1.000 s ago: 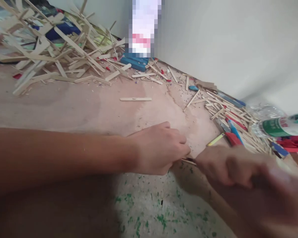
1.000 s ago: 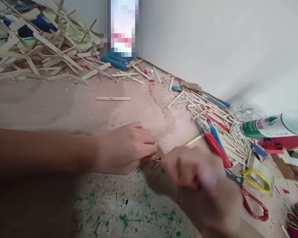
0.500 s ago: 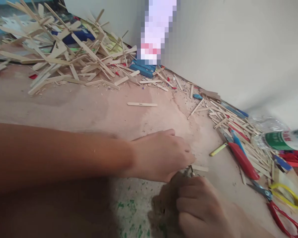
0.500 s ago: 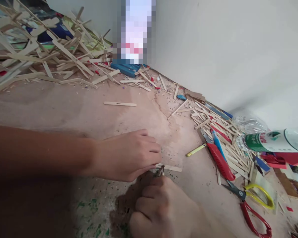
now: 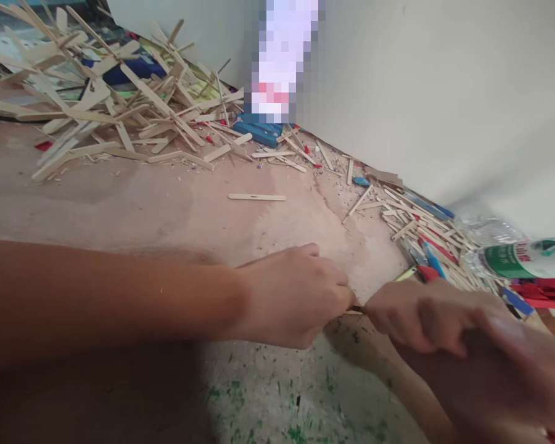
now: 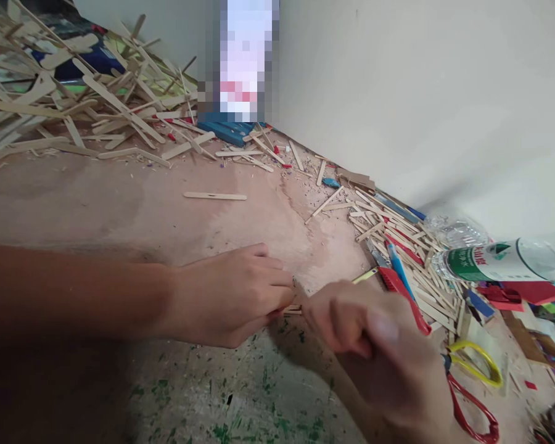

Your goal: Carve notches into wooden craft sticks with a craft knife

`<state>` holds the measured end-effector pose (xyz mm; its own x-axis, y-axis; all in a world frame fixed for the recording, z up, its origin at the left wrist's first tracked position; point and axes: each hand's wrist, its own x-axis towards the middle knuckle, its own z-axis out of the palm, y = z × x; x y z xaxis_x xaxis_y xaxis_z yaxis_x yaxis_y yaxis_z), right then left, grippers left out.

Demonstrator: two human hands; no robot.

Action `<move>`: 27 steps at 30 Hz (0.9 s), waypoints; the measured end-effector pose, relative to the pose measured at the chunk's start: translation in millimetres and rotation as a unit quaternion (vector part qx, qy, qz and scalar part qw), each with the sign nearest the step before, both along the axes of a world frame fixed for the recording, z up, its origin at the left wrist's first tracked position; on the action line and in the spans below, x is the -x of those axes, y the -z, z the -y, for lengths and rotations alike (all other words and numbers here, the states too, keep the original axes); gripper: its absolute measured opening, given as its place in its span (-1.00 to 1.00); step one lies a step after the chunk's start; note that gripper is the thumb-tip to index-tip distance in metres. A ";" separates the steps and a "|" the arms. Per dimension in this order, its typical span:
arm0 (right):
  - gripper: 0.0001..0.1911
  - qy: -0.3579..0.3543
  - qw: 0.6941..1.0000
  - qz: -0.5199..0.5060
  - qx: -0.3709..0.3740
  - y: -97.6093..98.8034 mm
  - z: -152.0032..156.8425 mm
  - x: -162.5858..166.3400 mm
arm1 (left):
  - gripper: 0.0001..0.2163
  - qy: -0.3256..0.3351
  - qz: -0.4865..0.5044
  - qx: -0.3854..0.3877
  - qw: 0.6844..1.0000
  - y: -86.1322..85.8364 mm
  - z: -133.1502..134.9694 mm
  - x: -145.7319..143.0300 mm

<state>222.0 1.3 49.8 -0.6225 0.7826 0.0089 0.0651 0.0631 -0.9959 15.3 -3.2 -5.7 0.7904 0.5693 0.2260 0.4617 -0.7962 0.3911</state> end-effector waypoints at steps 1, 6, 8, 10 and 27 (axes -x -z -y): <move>-0.40 -0.038 0.998 -0.014 0.037 1.3 -10.2 1.3 | -0.92 -0.004 -0.004 -0.004 1.000 -0.5 0.3 0.0; -0.41 -0.066 0.982 -0.140 0.106 12.4 -27.2 4.1 | -0.91 -0.010 -0.012 -0.024 1.000 -2.0 0.1 -1.3; -0.43 -0.055 0.992 -0.093 0.062 10.9 -13.5 1.8 | -0.92 -0.011 -0.023 -0.012 1.000 -2.0 -0.4 -2.1; -0.43 -0.028 0.999 -0.027 0.005 7.6 2.4 -0.1 | -0.93 -0.009 -0.031 0.001 0.999 -1.9 -0.7 -2.5; -0.40 -0.048 0.996 -0.033 0.065 -1.5 -15.1 -7.5 | -0.91 -0.006 -0.018 -0.017 1.000 2.1 -0.9 -1.1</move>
<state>229.5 16.3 51.3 -0.6953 0.7173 -0.0451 -0.0010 -0.0637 -0.9980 16.4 -2.3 -7.8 0.7917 0.5711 0.2170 0.4843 -0.8032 0.3467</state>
